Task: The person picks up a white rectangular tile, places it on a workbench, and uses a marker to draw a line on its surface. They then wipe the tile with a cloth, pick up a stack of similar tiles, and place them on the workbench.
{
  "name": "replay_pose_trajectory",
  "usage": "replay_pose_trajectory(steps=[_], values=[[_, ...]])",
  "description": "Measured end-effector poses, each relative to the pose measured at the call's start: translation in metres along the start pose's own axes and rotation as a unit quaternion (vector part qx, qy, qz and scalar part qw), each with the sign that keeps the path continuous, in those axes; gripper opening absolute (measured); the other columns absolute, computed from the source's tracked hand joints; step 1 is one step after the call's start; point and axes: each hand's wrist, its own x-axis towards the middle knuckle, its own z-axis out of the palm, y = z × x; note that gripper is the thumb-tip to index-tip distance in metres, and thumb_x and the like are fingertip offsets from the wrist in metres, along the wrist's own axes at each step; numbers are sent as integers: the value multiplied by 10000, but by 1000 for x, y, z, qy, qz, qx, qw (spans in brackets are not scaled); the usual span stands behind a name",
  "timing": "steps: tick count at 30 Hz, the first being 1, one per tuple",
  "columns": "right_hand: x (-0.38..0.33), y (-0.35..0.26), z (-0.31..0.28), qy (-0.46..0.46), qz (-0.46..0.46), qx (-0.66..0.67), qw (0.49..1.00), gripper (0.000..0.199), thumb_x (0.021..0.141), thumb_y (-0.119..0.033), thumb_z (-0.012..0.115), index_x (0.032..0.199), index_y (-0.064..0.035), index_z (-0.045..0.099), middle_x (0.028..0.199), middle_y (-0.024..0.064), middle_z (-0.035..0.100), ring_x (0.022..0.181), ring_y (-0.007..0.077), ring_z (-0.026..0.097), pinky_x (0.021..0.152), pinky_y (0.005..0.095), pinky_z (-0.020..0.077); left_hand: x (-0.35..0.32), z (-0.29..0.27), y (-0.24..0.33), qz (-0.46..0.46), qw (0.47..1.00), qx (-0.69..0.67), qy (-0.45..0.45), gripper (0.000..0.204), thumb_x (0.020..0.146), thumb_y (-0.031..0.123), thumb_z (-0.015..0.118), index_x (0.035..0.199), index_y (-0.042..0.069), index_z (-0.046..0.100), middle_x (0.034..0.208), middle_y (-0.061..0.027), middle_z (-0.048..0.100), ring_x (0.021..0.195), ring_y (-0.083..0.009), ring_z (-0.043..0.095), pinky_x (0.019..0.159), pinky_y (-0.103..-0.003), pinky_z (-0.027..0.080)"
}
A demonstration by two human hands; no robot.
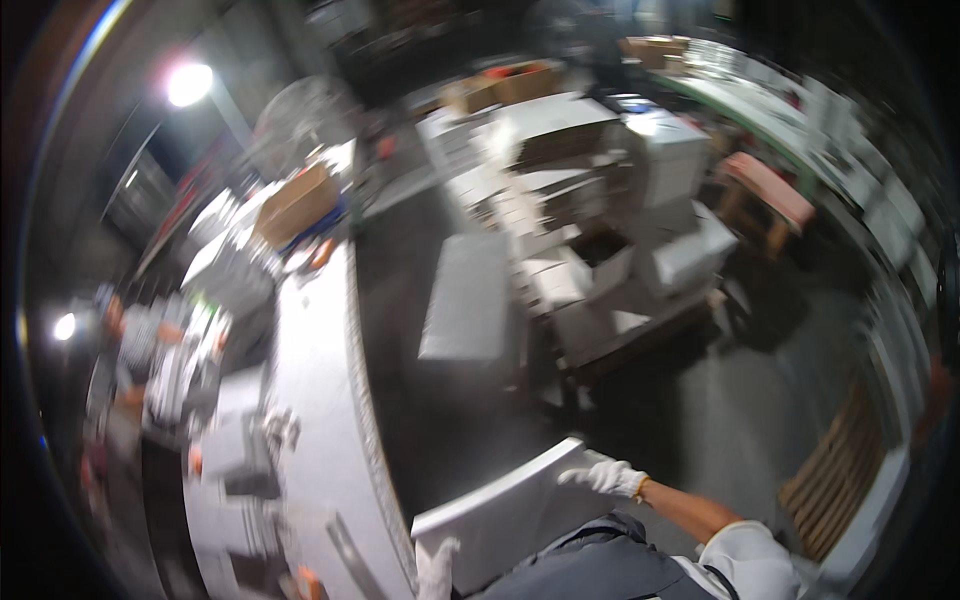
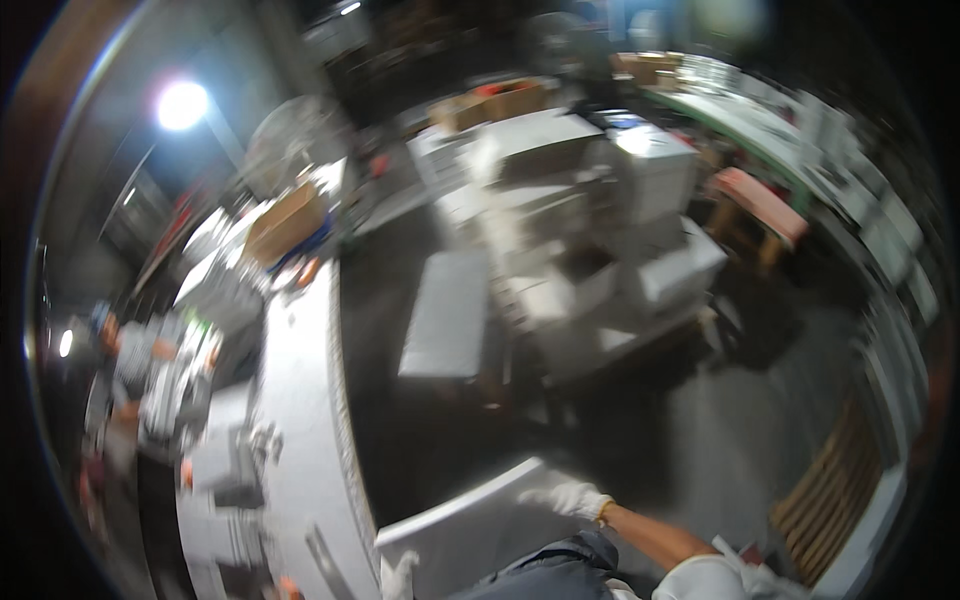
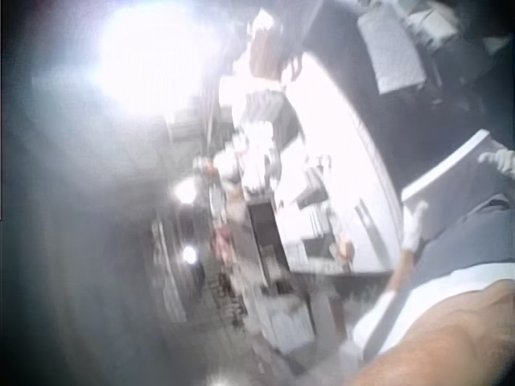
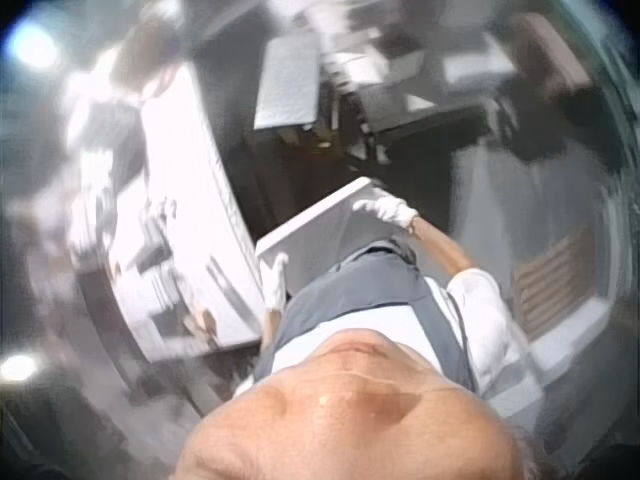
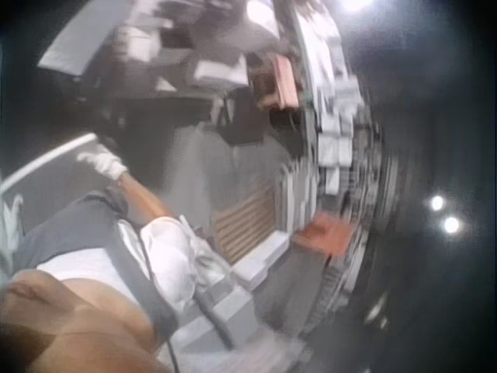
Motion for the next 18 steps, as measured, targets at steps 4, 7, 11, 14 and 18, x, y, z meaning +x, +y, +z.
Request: replay_pose_trajectory(steps=[4, 7, 11, 14, 18], values=[[-1, -63, 55, 205, -357, -603, 683, 507, 1042, -68, 455, 1530, 5, 338, 984, 69, 713, 488, -6, 441, 374, 112, 369, 73, -11, 5, 15, 1000, -2, 20, 539, 933, 313, 733, 1320, 3, 520, 1050, -61, 648, 934, -146, 596, 849, -317, 508], [21, -70, 96, 177, -348, -853, 346, 396, 1025, 26, 464, 1419, 52, 494, 1078, 68, 728, 531, -38, 488, 399, 85, 369, 115, -35, 13, 49, 998, 22, 39, 735, 864, 533, 791, 1282, -26, 562, 1120, -135, 676, 1027, -198, 632, 907, -362, 518], [74, -33, 150, 282, -396, -857, 169, 395, 993, -124, 579, 1359, 26, 563, 1081, 34, 726, 652, 10, 510, 526, 139, 401, 172, -52, 41, 77, 997, -17, 23, 681, 864, 491, 808, 1245, -28, 585, 1044, -125, 716, 969, -190, 678, 859, -349, 544], [118, 0, 181, 303, -356, -869, 164, 476, 966, -291, 639, 1341, -2, 591, 1141, 59, 714, 843, 85, 560, 716, 215, 436, 199, -52, 51, 96, 991, -81, 41, 488, 906, 408, 794, 1122, -6, 651, 921, -75, 731, 846, -140, 677, 771, -306, 545], [171, 17, 223, 294, -319, -888, 155, 620, 931, -515, 719, 1317, -39, 627, 1221, 92, 698, 1097, 184, 626, 971, 315, 483, 238, -65, 53, 71, 994, -77, 33, 500, 935, 361, 774, 1222, -1, 582, 984, -86, 717, 875, -144, 667, 776, -304, 541]])
